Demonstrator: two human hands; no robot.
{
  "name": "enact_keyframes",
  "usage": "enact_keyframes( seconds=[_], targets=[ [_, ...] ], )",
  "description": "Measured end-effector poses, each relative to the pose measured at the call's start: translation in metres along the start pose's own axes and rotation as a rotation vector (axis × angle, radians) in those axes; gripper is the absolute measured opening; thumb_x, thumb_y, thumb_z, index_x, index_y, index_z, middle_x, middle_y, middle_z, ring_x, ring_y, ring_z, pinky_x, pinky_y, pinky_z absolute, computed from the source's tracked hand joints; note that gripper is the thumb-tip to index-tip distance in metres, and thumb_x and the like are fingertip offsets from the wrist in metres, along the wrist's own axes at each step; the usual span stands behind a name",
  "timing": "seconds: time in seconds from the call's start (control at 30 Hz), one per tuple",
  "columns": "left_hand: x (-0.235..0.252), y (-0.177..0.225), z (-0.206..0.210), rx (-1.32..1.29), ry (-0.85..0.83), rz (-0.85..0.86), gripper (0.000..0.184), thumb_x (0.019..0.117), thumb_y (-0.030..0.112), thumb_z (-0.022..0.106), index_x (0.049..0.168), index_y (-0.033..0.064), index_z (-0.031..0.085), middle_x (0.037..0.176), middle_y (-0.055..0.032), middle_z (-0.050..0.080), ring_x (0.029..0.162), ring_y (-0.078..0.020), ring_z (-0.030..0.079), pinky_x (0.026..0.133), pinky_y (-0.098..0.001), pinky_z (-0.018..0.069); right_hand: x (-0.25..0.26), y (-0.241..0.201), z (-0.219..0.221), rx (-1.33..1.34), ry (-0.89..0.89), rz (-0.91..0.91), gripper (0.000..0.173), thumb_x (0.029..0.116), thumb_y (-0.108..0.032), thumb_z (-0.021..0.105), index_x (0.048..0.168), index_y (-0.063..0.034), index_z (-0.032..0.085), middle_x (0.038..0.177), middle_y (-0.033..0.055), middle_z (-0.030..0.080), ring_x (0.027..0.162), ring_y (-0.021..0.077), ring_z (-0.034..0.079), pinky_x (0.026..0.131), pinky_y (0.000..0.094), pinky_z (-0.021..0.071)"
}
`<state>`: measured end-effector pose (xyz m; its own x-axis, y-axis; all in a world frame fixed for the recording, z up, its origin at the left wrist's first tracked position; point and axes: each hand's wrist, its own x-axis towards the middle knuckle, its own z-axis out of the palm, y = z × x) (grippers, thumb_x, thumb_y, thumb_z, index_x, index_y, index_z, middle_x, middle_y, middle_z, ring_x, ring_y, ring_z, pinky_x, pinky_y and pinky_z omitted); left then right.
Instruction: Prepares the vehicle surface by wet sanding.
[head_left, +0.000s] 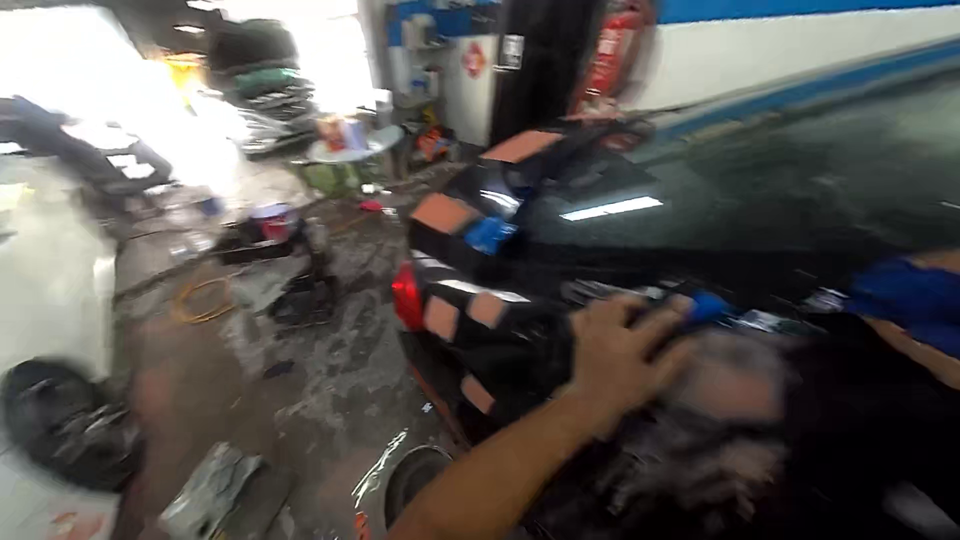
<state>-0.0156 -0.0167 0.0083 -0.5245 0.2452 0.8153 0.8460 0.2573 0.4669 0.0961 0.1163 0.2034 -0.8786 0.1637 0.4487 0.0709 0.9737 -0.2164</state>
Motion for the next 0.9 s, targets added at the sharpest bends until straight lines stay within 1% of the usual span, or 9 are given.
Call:
enact_keyframes(
  seconds=[0.03,0.07,0.13,0.2,0.37,0.47,0.53,0.73,0.9],
  targets=[
    [-0.006,0.001,0.005,0.03,-0.033,0.004,0.04,0.0882,0.04,0.077,0.128,0.035,0.072,0.125,-0.0019,0.067,0.111,-0.02,0.062,0.091,-0.0455,0.0516,-0.011,0.092,0.004,-0.133,0.162,-0.255,0.038,0.0881,-0.019,0.066,0.109,0.013,0.064,0.099,0.0299,0.067,0.094,0.0398,0.068,0.088,0.0503,0.0553],
    [-0.018,0.001,0.01,0.037,-0.075,0.077,0.043,0.0893,0.041,0.076,0.132,0.036,0.069,0.13,-0.0029,0.065,0.114,-0.0206,0.061,0.092,-0.0453,0.0518,-0.025,0.148,-0.003,-0.233,0.297,-0.276,0.058,0.0882,-0.045,0.063,0.117,0.0059,0.064,0.106,0.0302,0.066,0.098,0.0471,0.066,0.085,0.0615,0.0528],
    [-0.044,-0.012,0.012,0.046,-0.132,0.306,0.044,0.0911,0.045,0.074,0.133,0.0373,0.067,0.128,-0.0071,0.065,0.113,-0.0233,0.061,0.092,-0.0461,0.0507,-0.044,0.173,-0.029,-0.353,0.392,-0.145,0.074,0.0867,-0.064,0.059,0.128,-0.0029,0.06,0.117,0.0308,0.064,0.107,0.0537,0.062,0.087,0.0693,0.0474],
    [-0.039,-0.02,0.015,0.026,-0.133,0.421,0.04,0.0897,0.047,0.075,0.128,0.0385,0.069,0.118,-0.0069,0.065,0.106,-0.0233,0.062,0.088,-0.0454,0.0502,-0.042,0.152,-0.042,-0.389,0.405,-0.084,0.072,0.0862,-0.061,0.06,0.127,-0.0017,0.061,0.115,0.0333,0.065,0.106,0.057,0.061,0.084,0.0714,0.0463],
    [-0.004,0.019,0.031,-0.08,-0.079,0.156,0.046,0.0873,0.035,0.079,0.131,0.0244,0.071,0.118,-0.013,0.062,0.106,-0.0265,0.059,0.088,-0.0449,0.0508,-0.041,0.156,-0.038,-0.342,0.37,-0.043,0.073,0.0871,-0.064,0.061,0.131,-0.0057,0.06,0.12,0.0325,0.064,0.113,0.0548,0.06,0.092,0.07,0.045],
    [-0.059,0.004,0.023,-0.078,-0.176,0.366,0.042,0.0897,0.037,0.077,0.13,0.0296,0.069,0.125,-0.0125,0.061,0.115,-0.0281,0.058,0.099,-0.0484,0.0498,-0.043,0.152,-0.038,-0.369,0.4,-0.05,0.07,0.088,-0.063,0.06,0.13,-0.0072,0.061,0.119,0.03,0.065,0.111,0.0526,0.061,0.089,0.0684,0.046],
    [-0.064,-0.008,0.021,-0.035,-0.208,0.521,0.035,0.0918,0.042,0.074,0.126,0.036,0.07,0.119,-0.009,0.063,0.108,-0.0263,0.059,0.092,-0.0452,0.0491,-0.042,0.15,-0.041,-0.394,0.416,-0.063,0.068,0.0889,-0.062,0.058,0.128,-0.0068,0.061,0.117,0.0297,0.065,0.109,0.0527,0.062,0.086,0.0677,0.0463],
    [-0.011,0.036,0.04,-0.102,-0.043,0.174,0.044,0.0887,0.035,0.076,0.131,0.0241,0.071,0.117,-0.0131,0.06,0.105,-0.0248,0.057,0.089,-0.042,0.0501,-0.041,0.152,-0.04,-0.38,0.404,-0.052,0.068,0.0881,-0.064,0.059,0.128,-0.0084,0.061,0.119,0.028,0.065,0.112,0.0509,0.061,0.089,0.0668,0.0458],
    [-0.06,0.013,0.03,-0.013,-0.121,0.372,0.034,0.0909,0.042,0.074,0.124,0.0352,0.071,0.116,-0.0099,0.063,0.104,-0.0241,0.061,0.087,-0.042,0.0512,-0.04,0.145,-0.042,-0.417,0.451,-0.07,0.064,0.089,-0.06,0.058,0.124,-0.0063,0.063,0.113,0.0272,0.067,0.105,0.0501,0.063,0.082,0.0653,0.0472]
  ],
)
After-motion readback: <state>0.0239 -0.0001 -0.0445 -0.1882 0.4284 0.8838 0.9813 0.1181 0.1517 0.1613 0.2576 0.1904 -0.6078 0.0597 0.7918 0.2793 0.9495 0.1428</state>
